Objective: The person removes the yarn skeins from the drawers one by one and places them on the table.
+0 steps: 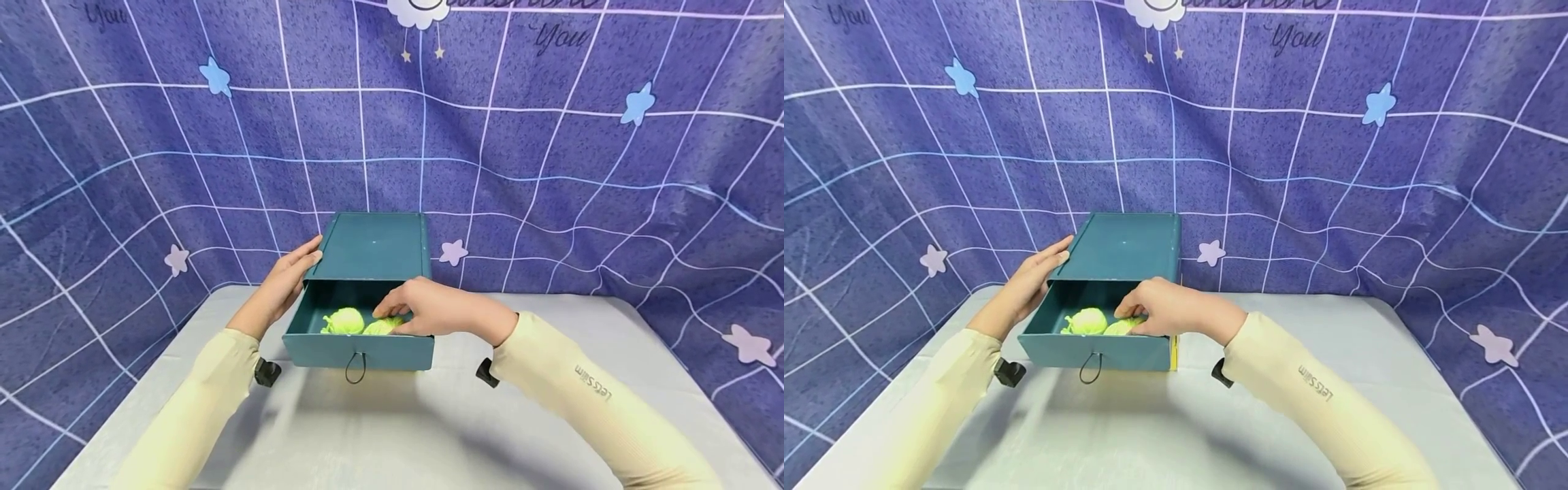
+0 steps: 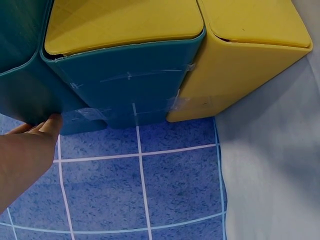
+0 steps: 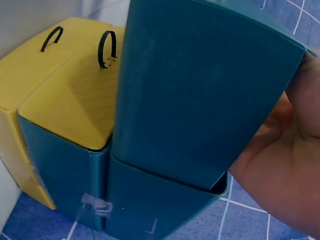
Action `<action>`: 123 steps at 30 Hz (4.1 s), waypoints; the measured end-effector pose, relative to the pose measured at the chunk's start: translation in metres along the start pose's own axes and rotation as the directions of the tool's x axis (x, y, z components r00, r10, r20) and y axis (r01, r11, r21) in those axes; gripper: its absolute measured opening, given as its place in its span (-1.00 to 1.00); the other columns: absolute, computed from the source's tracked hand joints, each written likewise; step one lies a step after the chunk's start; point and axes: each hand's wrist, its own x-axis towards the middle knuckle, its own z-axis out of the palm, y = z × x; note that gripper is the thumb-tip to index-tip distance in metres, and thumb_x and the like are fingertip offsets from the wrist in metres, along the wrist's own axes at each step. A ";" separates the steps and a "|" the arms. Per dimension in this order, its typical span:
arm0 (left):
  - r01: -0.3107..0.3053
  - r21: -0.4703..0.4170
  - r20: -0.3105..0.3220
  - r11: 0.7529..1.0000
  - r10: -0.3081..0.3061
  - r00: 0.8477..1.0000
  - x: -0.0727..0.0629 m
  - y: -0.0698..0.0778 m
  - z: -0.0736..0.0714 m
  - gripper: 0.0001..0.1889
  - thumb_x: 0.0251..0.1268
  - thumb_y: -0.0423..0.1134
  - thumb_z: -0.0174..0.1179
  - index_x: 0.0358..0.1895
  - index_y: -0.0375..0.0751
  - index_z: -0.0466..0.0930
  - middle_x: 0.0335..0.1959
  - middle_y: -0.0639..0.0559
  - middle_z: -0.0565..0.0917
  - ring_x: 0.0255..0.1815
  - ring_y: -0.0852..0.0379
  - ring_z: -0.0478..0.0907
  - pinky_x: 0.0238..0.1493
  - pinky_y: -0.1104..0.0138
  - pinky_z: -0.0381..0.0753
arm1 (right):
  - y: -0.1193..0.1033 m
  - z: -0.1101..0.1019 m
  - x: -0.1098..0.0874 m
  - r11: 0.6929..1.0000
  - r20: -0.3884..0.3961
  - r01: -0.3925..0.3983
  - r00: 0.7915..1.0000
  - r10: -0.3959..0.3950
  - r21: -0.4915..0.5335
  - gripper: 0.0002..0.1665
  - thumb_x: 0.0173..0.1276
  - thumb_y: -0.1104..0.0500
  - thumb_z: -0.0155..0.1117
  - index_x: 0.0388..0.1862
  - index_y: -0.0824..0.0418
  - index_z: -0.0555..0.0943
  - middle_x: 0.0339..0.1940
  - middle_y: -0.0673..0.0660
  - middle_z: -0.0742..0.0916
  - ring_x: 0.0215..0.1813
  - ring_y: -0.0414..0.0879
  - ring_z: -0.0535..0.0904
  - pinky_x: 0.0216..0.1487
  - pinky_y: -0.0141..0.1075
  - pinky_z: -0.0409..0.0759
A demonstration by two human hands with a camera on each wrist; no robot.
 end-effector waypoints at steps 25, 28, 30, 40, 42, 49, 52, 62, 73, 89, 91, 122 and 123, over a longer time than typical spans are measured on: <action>-0.008 -0.025 0.003 1.000 0.008 1.000 -0.002 0.000 0.001 -0.31 0.46 0.03 0.01 0.55 0.05 -0.03 0.57 0.03 -0.09 0.55 0.12 -0.26 0.51 0.13 -0.20 | -0.008 -0.002 0.005 0.991 0.009 -0.025 1.000 0.027 -0.132 -0.63 0.22 0.33 0.38 0.04 0.27 0.66 -0.08 0.08 0.74 -0.09 -0.17 0.63 -0.04 -0.40 0.57; -0.009 -0.025 0.003 1.000 0.009 1.000 -0.002 0.000 0.001 -0.31 0.46 0.02 0.01 0.55 0.04 -0.03 0.57 0.03 -0.10 0.55 0.12 -0.26 0.51 0.13 -0.21 | -0.008 -0.004 0.003 0.989 -0.019 0.003 1.000 -0.006 -0.149 -0.62 0.19 0.30 0.41 0.02 0.27 0.66 -0.10 0.07 0.74 -0.10 -0.17 0.64 -0.04 -0.40 0.57; -0.011 -0.023 0.002 1.000 0.011 1.000 -0.001 0.000 0.001 -0.31 0.46 0.03 0.01 0.55 0.04 -0.03 0.57 0.04 -0.12 0.55 0.12 -0.28 0.51 0.13 -0.22 | -0.007 -0.006 0.003 0.989 -0.040 0.023 0.999 -0.029 -0.146 -0.63 0.18 0.28 0.43 -0.01 0.27 0.66 -0.13 0.04 0.75 -0.16 -0.21 0.63 -0.09 -0.42 0.58; -0.014 -0.032 0.001 0.999 0.014 1.000 0.000 -0.002 0.001 -0.32 0.47 0.02 0.00 0.55 0.04 -0.02 0.57 0.05 -0.11 0.54 0.13 -0.27 0.51 0.13 -0.20 | -0.009 -0.016 -0.006 0.997 -0.145 0.058 0.987 -0.063 -0.041 -0.57 0.16 0.15 0.48 0.01 0.23 0.64 -0.21 -0.03 0.71 -0.30 -0.26 0.56 -0.23 -0.44 0.59; -0.017 -0.035 0.003 0.999 0.017 1.000 0.001 -0.002 0.002 -0.32 0.47 0.01 0.00 0.55 0.03 -0.03 0.57 0.05 -0.13 0.55 0.13 -0.28 0.51 0.13 -0.22 | -0.009 -0.018 -0.008 0.997 -0.175 0.068 0.982 -0.071 -0.020 -0.57 0.16 0.15 0.48 0.01 0.24 0.64 -0.20 -0.03 0.71 -0.28 -0.26 0.58 -0.20 -0.43 0.60; -0.021 -0.050 -0.001 0.999 0.021 1.000 0.001 -0.003 0.002 -0.32 0.47 0.00 0.01 0.55 0.02 -0.02 0.57 0.06 -0.13 0.55 0.15 -0.28 0.51 0.15 -0.22 | -0.009 -0.026 -0.014 0.995 -0.258 0.078 0.964 -0.062 0.054 -0.56 0.19 0.16 0.46 0.04 0.24 0.61 -0.16 0.00 0.73 -0.18 -0.23 0.62 -0.03 -0.40 0.60; -0.024 -0.056 -0.004 0.998 0.024 1.000 0.001 -0.003 0.002 -0.32 0.47 -0.01 0.01 0.55 0.01 -0.01 0.57 0.06 -0.12 0.54 0.15 -0.27 0.51 0.15 -0.21 | -0.008 -0.030 -0.018 0.995 -0.291 0.070 0.956 -0.045 0.076 -0.55 0.21 0.16 0.44 0.06 0.24 0.61 -0.13 0.03 0.73 -0.12 -0.21 0.64 0.02 -0.38 0.59; -0.023 -0.037 -0.006 0.999 0.023 1.000 0.000 -0.002 0.002 -0.31 0.46 0.02 0.02 0.55 0.03 -0.01 0.57 0.07 -0.14 0.54 0.13 -0.28 0.51 0.14 -0.22 | 0.000 -0.040 -0.041 0.977 -0.445 0.054 0.894 0.044 0.204 -0.55 0.16 0.21 0.47 0.05 0.27 0.62 -0.19 0.07 0.73 -0.14 -0.15 0.67 -0.02 -0.33 0.63; -0.019 -0.036 -0.011 0.999 0.019 1.000 0.000 -0.002 0.002 -0.33 0.46 0.03 0.01 0.54 0.09 0.01 0.57 0.10 -0.15 0.54 0.15 -0.28 0.51 0.15 -0.22 | 0.029 -0.042 -0.067 0.917 -0.531 -0.099 0.789 0.310 0.387 -0.57 0.26 0.11 0.40 0.05 0.27 0.58 -0.19 0.15 0.75 -0.17 -0.10 0.70 -0.19 -0.28 0.68; -0.039 -0.057 -0.020 0.998 0.038 0.999 0.000 -0.005 0.004 -0.33 0.46 0.01 0.02 0.54 0.03 0.02 0.56 0.06 -0.08 0.54 0.14 -0.20 0.50 0.16 -0.14 | 0.095 0.004 -0.079 0.837 -0.485 -0.312 0.702 0.522 0.448 -0.54 0.30 0.01 0.35 -0.06 0.38 0.62 -0.23 0.19 0.75 -0.22 -0.11 0.68 -0.15 -0.27 0.60; -0.035 -0.055 -0.021 0.998 0.034 0.999 -0.001 -0.005 0.004 -0.33 0.45 0.01 0.02 0.54 0.05 0.02 0.56 0.07 -0.09 0.54 0.15 -0.21 0.50 0.16 -0.13 | 0.103 0.011 -0.078 0.829 -0.474 -0.326 0.699 0.535 0.454 -0.55 0.29 0.00 0.36 -0.10 0.39 0.62 -0.27 0.17 0.75 -0.25 -0.14 0.66 -0.20 -0.29 0.61; -0.008 -0.049 -0.034 0.999 0.006 0.999 -0.005 0.002 0.006 -0.35 0.48 -0.03 -0.01 0.54 0.06 0.01 0.57 0.09 -0.11 0.54 0.17 -0.23 0.50 0.20 -0.14 | 0.147 0.081 -0.026 0.716 -0.352 -0.634 0.625 0.697 0.291 -0.36 0.22 0.07 0.38 -0.85 0.07 0.17 -0.81 -0.10 0.19 -0.69 -0.24 0.07 -0.66 -0.42 0.08; -0.008 -0.052 -0.034 0.999 0.006 0.999 -0.005 0.002 0.006 -0.36 0.48 -0.04 -0.01 0.54 0.05 0.01 0.57 0.09 -0.10 0.54 0.17 -0.22 0.50 0.20 -0.13 | 0.148 0.082 -0.026 0.704 -0.337 -0.650 0.619 0.709 0.286 -0.36 0.22 0.07 0.38 -0.85 0.07 0.17 -0.82 -0.10 0.19 -0.70 -0.24 0.08 -0.66 -0.42 0.09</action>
